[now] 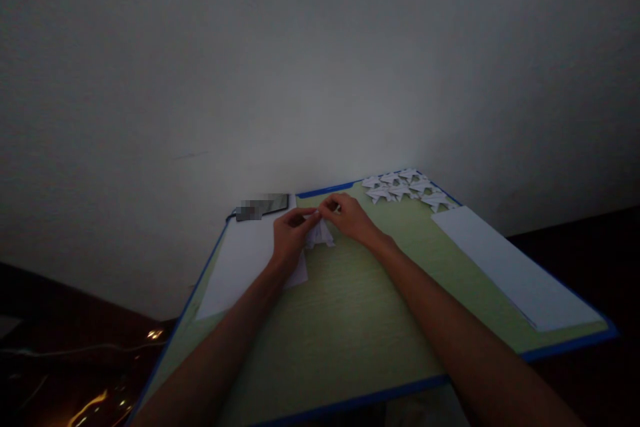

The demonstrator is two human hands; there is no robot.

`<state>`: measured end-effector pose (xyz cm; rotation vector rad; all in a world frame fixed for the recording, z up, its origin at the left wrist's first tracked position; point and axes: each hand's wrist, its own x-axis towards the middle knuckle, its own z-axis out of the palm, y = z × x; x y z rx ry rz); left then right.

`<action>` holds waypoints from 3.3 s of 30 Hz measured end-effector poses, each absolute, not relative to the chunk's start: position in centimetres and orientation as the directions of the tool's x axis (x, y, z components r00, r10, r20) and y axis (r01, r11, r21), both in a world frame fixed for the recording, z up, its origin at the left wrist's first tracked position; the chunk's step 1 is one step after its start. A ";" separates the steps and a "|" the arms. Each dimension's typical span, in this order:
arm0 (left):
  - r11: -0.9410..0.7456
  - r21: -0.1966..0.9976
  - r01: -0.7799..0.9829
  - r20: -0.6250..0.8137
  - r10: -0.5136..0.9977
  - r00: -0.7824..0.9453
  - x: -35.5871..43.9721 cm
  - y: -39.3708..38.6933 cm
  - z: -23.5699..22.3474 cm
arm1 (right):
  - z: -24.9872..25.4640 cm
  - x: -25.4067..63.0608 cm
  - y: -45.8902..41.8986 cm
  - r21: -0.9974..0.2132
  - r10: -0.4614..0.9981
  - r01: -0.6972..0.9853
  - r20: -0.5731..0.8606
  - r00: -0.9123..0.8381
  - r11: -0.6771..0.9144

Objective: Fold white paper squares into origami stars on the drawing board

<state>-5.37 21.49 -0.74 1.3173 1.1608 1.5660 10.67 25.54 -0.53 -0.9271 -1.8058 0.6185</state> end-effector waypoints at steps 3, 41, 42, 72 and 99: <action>-0.281 0.959 -0.045 0.269 0.947 -0.174 -5.4 21.5 -0.7 | -0.4 10.6 25.4 -0.784 0.829 0.274 0.505 -0.240 0.557; -0.214 0.962 -0.173 0.184 0.968 -0.173 -5.9 22.3 -1.2 | -0.9 10.6 25.4 -0.869 0.862 0.183 0.387 -0.327 0.459; -0.221 0.961 -0.169 0.190 0.965 -0.180 -6.0 22.3 -1.3 | -0.9 10.6 25.3 -0.865 0.861 0.189 0.392 -0.324 0.465; -0.147 0.955 -0.258 0.103 0.979 -0.177 -5.8 21.8 -0.6 | -0.6 10.3 24.9 -0.866 0.861 0.150 0.427 -0.277 0.478; -0.274 0.960 -0.055 0.256 0.941 -0.220 -5.8 21.8 -0.4 | -1.0 10.2 25.2 -0.861 0.860 0.160 0.433 -0.269 0.483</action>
